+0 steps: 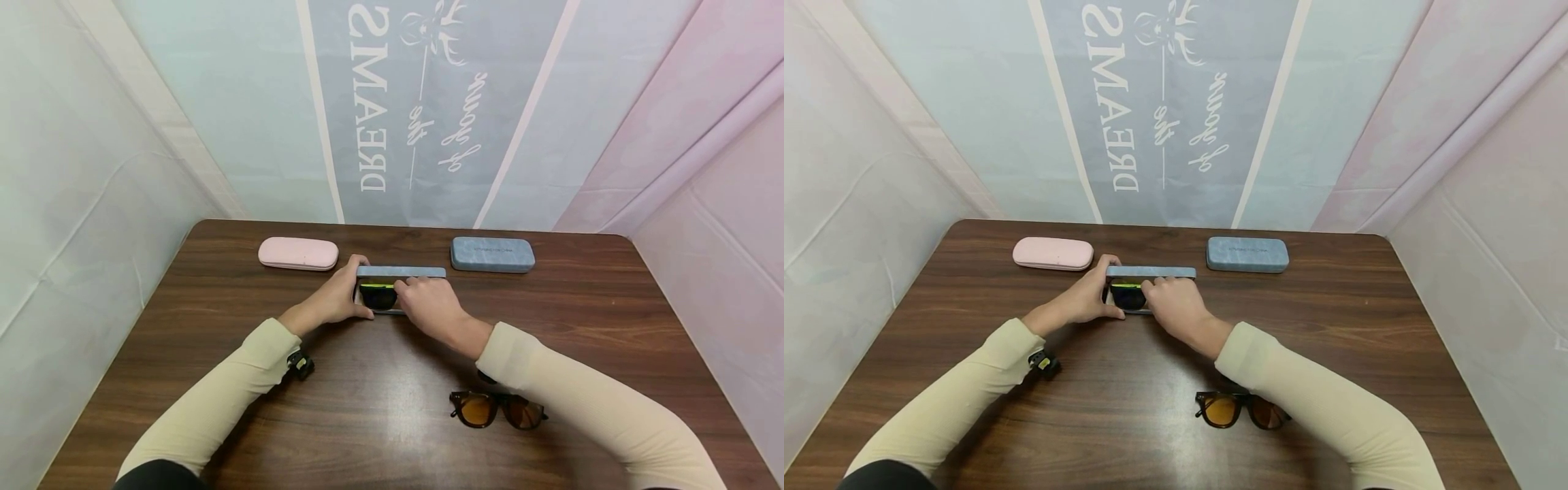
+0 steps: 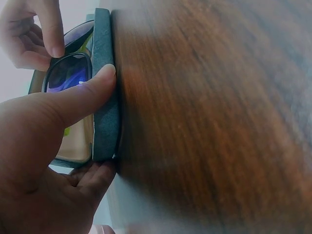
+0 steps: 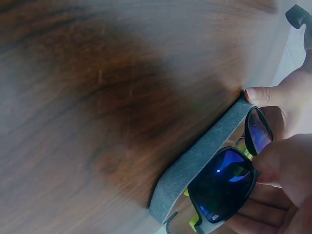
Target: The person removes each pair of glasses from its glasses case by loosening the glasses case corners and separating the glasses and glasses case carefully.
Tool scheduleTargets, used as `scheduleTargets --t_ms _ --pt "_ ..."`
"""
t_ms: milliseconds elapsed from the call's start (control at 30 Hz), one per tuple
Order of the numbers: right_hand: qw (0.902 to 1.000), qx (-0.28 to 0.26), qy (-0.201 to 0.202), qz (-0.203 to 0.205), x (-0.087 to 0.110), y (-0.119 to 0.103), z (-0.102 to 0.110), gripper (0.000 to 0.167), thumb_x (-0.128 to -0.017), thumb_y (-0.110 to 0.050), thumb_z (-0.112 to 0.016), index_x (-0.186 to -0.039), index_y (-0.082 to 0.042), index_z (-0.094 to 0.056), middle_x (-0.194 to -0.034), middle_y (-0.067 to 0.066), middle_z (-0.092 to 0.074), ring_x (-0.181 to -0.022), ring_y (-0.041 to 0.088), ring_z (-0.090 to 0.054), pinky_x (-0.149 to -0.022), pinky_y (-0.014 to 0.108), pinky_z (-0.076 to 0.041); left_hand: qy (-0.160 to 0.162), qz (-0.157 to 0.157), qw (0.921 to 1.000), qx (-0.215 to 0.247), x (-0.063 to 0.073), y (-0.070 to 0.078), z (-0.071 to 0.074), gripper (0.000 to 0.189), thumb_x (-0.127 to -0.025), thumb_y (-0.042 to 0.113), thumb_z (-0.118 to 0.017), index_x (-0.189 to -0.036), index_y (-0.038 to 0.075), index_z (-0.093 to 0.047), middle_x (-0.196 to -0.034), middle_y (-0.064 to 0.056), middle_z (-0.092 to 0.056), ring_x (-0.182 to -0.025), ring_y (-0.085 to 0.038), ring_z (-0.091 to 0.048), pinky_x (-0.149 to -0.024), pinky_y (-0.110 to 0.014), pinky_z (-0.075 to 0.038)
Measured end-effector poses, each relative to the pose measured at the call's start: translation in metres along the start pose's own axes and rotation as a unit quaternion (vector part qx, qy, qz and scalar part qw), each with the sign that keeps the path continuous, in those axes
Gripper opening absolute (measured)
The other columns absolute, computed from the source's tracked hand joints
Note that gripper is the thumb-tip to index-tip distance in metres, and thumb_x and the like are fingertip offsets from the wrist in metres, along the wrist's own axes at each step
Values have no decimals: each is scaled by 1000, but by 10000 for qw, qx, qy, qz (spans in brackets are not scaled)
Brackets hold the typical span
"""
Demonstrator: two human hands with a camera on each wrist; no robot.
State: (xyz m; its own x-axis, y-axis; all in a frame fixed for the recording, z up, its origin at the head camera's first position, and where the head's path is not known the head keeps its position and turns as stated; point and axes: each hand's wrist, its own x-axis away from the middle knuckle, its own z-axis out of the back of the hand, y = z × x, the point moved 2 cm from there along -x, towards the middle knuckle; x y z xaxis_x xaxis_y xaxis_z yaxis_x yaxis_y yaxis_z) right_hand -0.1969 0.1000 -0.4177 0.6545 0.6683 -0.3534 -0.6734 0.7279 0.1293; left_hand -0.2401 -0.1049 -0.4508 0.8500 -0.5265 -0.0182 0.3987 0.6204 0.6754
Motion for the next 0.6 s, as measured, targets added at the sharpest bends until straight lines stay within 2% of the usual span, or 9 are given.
scheduleTargets --t_ms 300,600 --pt "9996 -5 -273 -44 -2 -1 6 8 -96 -11 -70 -89 -9 -70 -72 3 -64 -57 14 -61 -48 27 -49 -25 15 10000 -32 2 1 1 93 -74 17 -94 -139 3 -28 -129 -19 -53 -120 -31 -53 -103 -47 -43" --pt "9995 -190 -259 -41 -3 -1 14 11 -96 -12 -70 -85 -10 -67 -70 1 -61 -56 13 -59 -48 27 -48 33 -34 10000 40 0 -1 -1 93 -70 11 -96 -136 4 -30 -126 -18 -55 -117 -31 -56 -103 -46 -44"
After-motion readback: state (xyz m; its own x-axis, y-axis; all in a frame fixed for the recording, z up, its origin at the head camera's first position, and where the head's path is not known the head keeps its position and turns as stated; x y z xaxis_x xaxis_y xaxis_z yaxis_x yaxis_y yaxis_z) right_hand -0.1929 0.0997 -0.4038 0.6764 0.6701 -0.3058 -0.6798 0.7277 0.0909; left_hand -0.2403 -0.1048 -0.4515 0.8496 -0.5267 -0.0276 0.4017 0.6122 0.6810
